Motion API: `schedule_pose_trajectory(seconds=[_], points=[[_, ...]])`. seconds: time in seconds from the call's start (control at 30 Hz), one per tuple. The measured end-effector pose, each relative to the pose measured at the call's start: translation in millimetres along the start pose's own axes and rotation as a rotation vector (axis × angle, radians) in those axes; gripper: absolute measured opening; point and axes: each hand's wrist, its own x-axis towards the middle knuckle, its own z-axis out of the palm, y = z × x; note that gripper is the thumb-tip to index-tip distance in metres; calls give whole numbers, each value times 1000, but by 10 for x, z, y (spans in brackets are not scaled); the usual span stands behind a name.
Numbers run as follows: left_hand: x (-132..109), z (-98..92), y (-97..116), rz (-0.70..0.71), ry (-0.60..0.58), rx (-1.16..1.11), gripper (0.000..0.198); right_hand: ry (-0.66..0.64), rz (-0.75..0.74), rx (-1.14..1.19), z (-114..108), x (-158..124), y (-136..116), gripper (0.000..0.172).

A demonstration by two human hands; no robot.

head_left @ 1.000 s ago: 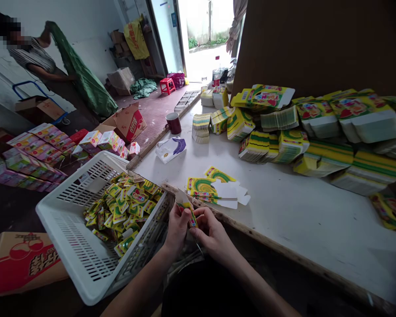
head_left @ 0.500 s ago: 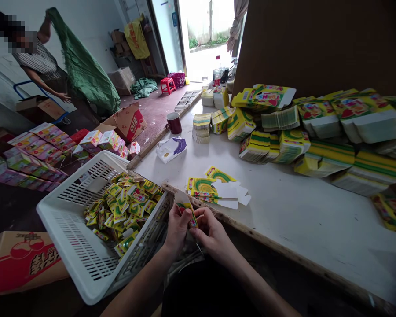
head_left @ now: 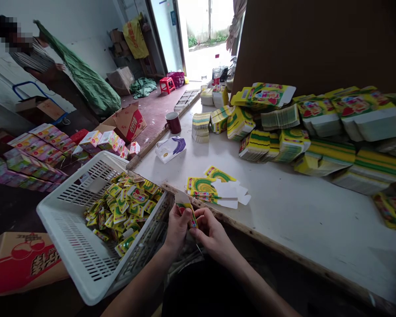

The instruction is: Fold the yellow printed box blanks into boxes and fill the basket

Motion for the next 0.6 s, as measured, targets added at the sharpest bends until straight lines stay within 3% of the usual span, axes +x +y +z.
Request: schedule_pose_trajectory(seconds=[0.6], points=[[6,-4,-32,-24,1,-31,49,3,9,-7,6,-9,29,22]])
